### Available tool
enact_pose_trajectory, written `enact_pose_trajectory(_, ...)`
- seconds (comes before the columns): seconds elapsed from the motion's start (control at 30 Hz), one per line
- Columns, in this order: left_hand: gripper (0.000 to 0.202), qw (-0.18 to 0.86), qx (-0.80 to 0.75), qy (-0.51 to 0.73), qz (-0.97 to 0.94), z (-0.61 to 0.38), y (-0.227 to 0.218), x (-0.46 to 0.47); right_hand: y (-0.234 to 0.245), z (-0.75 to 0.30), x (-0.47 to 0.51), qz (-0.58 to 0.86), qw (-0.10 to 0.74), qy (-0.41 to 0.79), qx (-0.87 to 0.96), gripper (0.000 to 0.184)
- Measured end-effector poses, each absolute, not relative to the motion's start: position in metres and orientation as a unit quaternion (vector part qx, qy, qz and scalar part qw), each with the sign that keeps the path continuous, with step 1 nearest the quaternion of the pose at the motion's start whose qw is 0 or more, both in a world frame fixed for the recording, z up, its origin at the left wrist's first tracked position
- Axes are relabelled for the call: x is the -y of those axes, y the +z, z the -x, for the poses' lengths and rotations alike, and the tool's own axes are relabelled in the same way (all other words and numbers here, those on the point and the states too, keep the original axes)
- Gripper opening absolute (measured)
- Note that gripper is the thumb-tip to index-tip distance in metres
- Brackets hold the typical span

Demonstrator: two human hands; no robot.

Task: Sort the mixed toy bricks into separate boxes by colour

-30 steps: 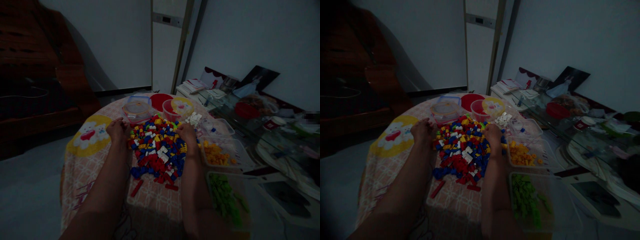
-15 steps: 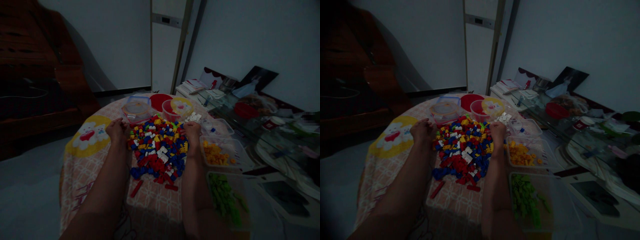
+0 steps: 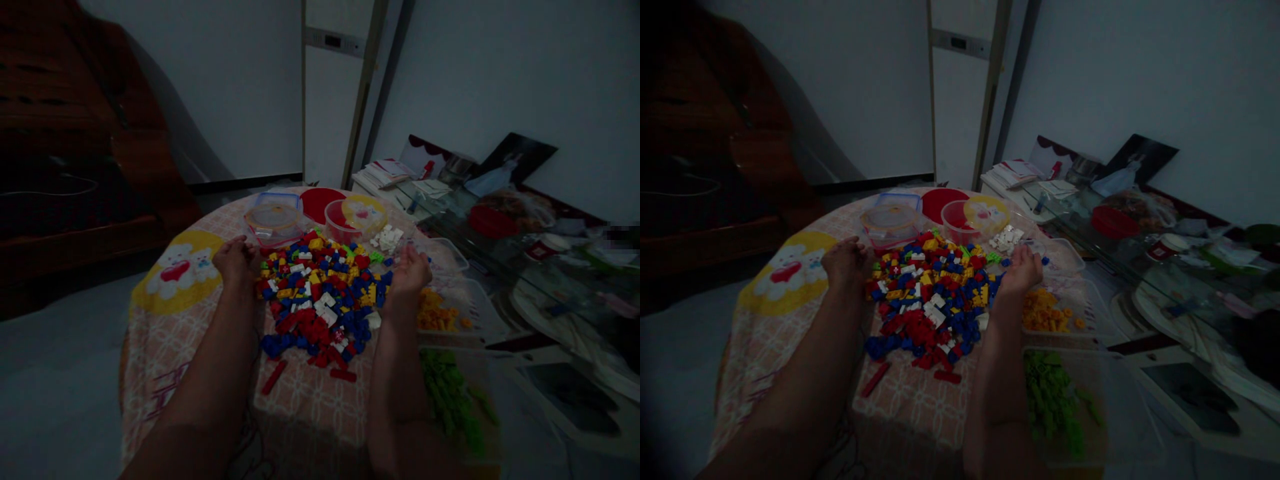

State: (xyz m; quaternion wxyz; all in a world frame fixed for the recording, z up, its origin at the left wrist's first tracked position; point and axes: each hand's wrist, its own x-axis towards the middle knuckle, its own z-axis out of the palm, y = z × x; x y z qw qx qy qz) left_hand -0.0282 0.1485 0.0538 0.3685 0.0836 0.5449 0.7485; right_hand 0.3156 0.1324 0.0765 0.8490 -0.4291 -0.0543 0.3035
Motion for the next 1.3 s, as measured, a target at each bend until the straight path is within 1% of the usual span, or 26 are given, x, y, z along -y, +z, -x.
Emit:
enact_pose_trajectory(0.07, 0.019, 0.369, -0.546, 0.748, -0.081, 0.027, 0.056, -0.148, 0.079, -0.314, -0.132, 0.441, 0.845, 0.296, 0.059, 0.035)
enact_pose_trajectory(0.13, 0.02, 0.368, -0.546, 0.748, -0.083, 0.026, 0.057, -0.147, 0.083, -0.308, -0.131, 0.465, 0.827, 0.303, 0.09, 0.029)
enact_pose_trajectory(0.2, 0.019, 0.365, -0.545, 0.75, -0.084, 0.026, 0.057, -0.147, 0.089, -0.302, -0.13, 0.5, 0.786, 0.33, 0.154, 0.02)
enact_pose_trajectory(0.3, 0.018, 0.362, -0.543, 0.753, -0.085, 0.026, 0.057, -0.147, 0.1, -0.293, -0.125, 0.558, 0.693, 0.367, 0.271, 0.013)
enact_pose_trajectory(0.4, 0.018, 0.365, -0.54, 0.754, -0.089, 0.027, 0.056, -0.147, 0.108, -0.288, -0.117, 0.632, 0.566, 0.359, 0.389, 0.007)
enact_pose_trajectory(0.5, 0.018, 0.369, -0.539, 0.752, -0.089, 0.028, 0.055, -0.147, 0.114, -0.288, -0.11, 0.714, 0.368, 0.303, 0.513, 0.012)
enact_pose_trajectory(0.57, 0.017, 0.369, -0.54, 0.751, -0.092, 0.029, 0.053, -0.148, 0.117, -0.288, -0.106, 0.729, 0.241, 0.273, 0.58, 0.012)
enact_pose_trajectory(0.6, 0.017, 0.369, -0.539, 0.751, -0.095, 0.03, 0.052, -0.148, 0.117, -0.288, -0.105, 0.724, 0.194, 0.268, 0.606, 0.011)
enact_pose_trajectory(0.7, 0.016, 0.365, -0.537, 0.753, -0.103, 0.032, 0.047, -0.151, 0.119, -0.284, -0.103, 0.695, 0.096, 0.269, 0.66, 0.008)
enact_pose_trajectory(0.8, 0.014, 0.361, -0.539, 0.755, -0.099, 0.032, 0.045, -0.154, 0.122, -0.273, -0.104, 0.683, 0.032, 0.228, 0.693, 0.006)
enact_pose_trajectory(0.9, 0.013, 0.362, -0.537, 0.756, -0.099, 0.031, 0.046, -0.154, 0.124, -0.263, -0.105, 0.678, 0.009, 0.179, 0.713, 0.009)
enact_pose_trajectory(1.0, 0.013, 0.363, -0.537, 0.756, -0.096, 0.029, 0.049, -0.151, 0.122, -0.26, -0.106, 0.675, 0.026, 0.171, 0.717, 0.01)
enact_pose_trajectory(1.1, 0.018, 0.364, -0.536, 0.755, -0.093, 0.028, 0.052, -0.149, 0.116, -0.265, -0.108, 0.67, 0.114, 0.21, 0.703, 0.017)
enact_pose_trajectory(1.2, 0.02, 0.37, -0.536, 0.753, -0.088, 0.027, 0.054, -0.148, 0.105, -0.273, -0.113, 0.67, 0.232, 0.279, 0.648, 0.019)
enact_pose_trajectory(1.3, 0.017, 0.366, -0.537, 0.755, -0.084, 0.026, 0.056, -0.148, 0.094, -0.28, -0.119, 0.664, 0.354, 0.328, 0.571, 0.021)
